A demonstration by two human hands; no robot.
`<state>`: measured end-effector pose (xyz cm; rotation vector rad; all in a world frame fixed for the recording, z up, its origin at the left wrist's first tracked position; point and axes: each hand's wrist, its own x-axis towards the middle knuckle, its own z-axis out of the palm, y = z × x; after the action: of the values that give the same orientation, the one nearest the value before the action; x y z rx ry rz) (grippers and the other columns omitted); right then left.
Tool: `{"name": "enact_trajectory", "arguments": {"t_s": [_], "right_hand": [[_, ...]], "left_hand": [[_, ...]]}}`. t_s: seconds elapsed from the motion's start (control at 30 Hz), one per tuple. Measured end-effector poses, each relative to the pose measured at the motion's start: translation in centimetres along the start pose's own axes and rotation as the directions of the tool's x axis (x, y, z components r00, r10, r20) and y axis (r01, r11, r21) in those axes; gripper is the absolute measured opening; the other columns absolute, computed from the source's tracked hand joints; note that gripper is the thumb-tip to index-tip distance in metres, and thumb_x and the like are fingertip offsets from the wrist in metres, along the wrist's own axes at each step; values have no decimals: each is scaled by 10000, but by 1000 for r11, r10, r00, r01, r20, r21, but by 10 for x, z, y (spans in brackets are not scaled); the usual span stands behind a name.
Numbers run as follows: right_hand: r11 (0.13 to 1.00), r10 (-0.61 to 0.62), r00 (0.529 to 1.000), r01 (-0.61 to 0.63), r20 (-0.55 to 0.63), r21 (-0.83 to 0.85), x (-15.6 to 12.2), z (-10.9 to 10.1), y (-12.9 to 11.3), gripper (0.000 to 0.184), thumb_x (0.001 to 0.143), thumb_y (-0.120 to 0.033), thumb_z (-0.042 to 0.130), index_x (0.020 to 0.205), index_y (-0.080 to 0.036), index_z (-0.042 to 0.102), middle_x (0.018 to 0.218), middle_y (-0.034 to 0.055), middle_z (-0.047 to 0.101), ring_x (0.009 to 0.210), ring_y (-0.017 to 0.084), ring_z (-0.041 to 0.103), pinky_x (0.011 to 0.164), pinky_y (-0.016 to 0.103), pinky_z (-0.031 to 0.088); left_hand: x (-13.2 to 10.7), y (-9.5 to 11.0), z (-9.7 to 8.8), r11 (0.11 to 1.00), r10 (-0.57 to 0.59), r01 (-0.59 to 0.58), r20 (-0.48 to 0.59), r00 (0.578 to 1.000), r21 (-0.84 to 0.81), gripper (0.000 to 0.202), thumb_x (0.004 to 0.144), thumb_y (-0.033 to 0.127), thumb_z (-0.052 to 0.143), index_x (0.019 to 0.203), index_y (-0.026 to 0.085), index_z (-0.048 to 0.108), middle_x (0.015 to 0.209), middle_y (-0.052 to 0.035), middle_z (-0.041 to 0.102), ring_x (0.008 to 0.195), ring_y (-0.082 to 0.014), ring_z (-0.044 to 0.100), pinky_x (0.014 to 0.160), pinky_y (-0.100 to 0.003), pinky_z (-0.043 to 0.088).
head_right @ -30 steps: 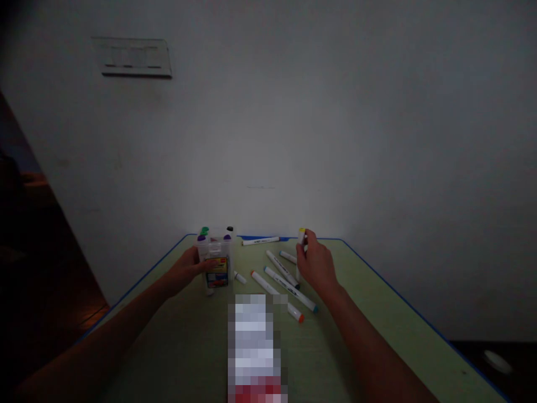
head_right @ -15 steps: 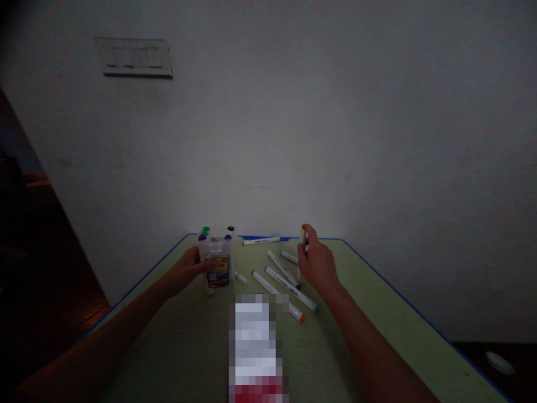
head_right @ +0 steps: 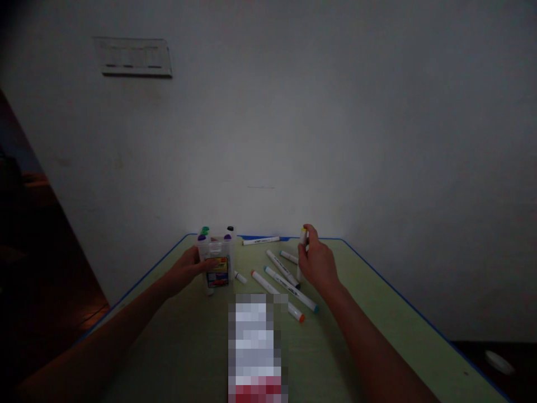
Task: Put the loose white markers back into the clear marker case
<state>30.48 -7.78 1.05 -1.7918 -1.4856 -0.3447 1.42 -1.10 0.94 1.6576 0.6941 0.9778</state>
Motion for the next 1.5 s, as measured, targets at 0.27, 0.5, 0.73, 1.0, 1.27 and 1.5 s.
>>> {"name": "enact_trajectory", "arguments": {"t_s": [0.27,0.5,0.73,1.0,1.27,1.5], "right_hand": [[1000,-2,1000,2,0,11,0,2,1,463,811,-228,399,1265,-131,396,839,103,681,596,192,603,594,292,408],[1000,-14,1000,14,8,-17,1,3,3,300,825,-235,410,1093,-132,498,821,96,675,616,194,609,592,287,391],[1000,-8,1000,8,17,-12,1,3,2,250,831,-242,416,1043,-139,499,839,87,671,625,189,607,602,285,385],[1000,-10,1000,10,28,-22,2,4,5,197,841,-257,414,974,-149,511,804,83,662,621,187,601,599,278,372],[1000,-11,1000,11,16,-23,2,6,6,213,828,-265,416,981,-149,509,816,90,667,630,201,608,601,289,375],[1000,15,1000,-15,18,20,2,3,3,429,820,-258,399,1222,-111,411,861,112,676,634,211,614,605,302,400]], "left_hand": [[-1,1,1,1000,14,-14,7,1000,2,517,637,361,739,1064,144,544,1024,-100,677,949,-262,632,814,-399,496],[-1,3,0,1000,-4,4,-9,1000,11,548,618,373,757,1063,130,547,995,-105,683,944,-276,635,824,-416,493],[-1,2,1,1000,-8,8,-7,1000,-3,536,621,364,753,1057,136,540,1003,-102,679,929,-263,638,817,-412,497],[-1,1,0,1000,9,-9,0,1000,-1,524,629,363,747,1057,146,537,1018,-96,679,928,-255,639,812,-401,502],[0,1,0,1000,-13,13,-24,1000,1,527,609,352,753,1044,140,547,1027,-101,670,938,-256,632,842,-424,482],[1,-1,0,1000,-2,1,-23,1000,-15,542,607,356,759,1047,129,539,1020,-108,667,917,-252,634,828,-409,483]]}}
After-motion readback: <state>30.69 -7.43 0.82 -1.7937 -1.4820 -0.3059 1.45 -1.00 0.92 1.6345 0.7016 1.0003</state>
